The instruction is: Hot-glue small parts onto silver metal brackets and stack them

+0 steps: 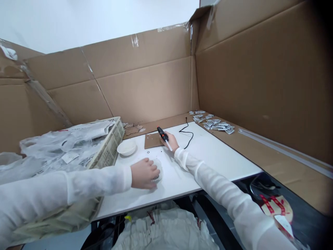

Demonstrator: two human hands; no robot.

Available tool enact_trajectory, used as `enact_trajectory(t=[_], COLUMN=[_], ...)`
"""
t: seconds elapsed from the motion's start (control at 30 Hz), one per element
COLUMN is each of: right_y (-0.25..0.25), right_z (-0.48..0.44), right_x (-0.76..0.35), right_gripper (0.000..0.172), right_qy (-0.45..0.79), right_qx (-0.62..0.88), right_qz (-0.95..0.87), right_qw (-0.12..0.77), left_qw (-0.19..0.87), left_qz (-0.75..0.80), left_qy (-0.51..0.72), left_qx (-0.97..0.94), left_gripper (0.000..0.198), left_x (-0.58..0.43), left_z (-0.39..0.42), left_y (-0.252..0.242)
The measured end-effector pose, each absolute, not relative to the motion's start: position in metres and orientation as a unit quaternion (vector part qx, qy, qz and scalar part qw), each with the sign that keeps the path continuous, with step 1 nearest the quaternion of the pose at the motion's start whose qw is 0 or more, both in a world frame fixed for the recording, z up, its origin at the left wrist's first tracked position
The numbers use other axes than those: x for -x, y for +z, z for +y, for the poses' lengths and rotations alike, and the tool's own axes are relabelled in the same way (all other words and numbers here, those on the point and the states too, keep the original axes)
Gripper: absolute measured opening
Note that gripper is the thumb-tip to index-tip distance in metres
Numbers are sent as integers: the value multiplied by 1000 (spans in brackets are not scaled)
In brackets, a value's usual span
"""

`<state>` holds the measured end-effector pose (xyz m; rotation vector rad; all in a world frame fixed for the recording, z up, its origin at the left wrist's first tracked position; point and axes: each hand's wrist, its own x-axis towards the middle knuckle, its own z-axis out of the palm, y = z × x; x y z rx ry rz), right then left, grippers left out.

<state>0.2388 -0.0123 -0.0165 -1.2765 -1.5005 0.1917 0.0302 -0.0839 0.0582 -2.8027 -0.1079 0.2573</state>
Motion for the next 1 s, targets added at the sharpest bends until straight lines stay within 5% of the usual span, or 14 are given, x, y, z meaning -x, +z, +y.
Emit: enact_trajectory(t=[0.17, 0.4, 0.6, 0.83, 1.0], right_y=[-16, -18, -21, -25, -25], right_z=[-14, -14, -13, -13, -13], right_x=[-237, -235, -235, -235, -234], right_gripper=[17, 18, 19, 16, 17], right_qy=[80, 79, 74, 76, 86], right_qx=[527, 521, 535, 533, 512], right_qz=[-649, -655, -653, -668, -679], right_qw=[543, 542, 531, 514, 519], left_qw=[291, 265, 88, -260, -208], left_qz=[-8, -132, -292, -429, -516], left_qy=[93, 36, -94, -189, -98], left_qx=[952, 954, 948, 844, 825], left_gripper=[9, 9, 20, 14, 19], left_x=[-35, -31, -11, 3, -7], left_z=[-94, -71, -53, -26, -26], left_y=[28, 77, 114, 82, 76])
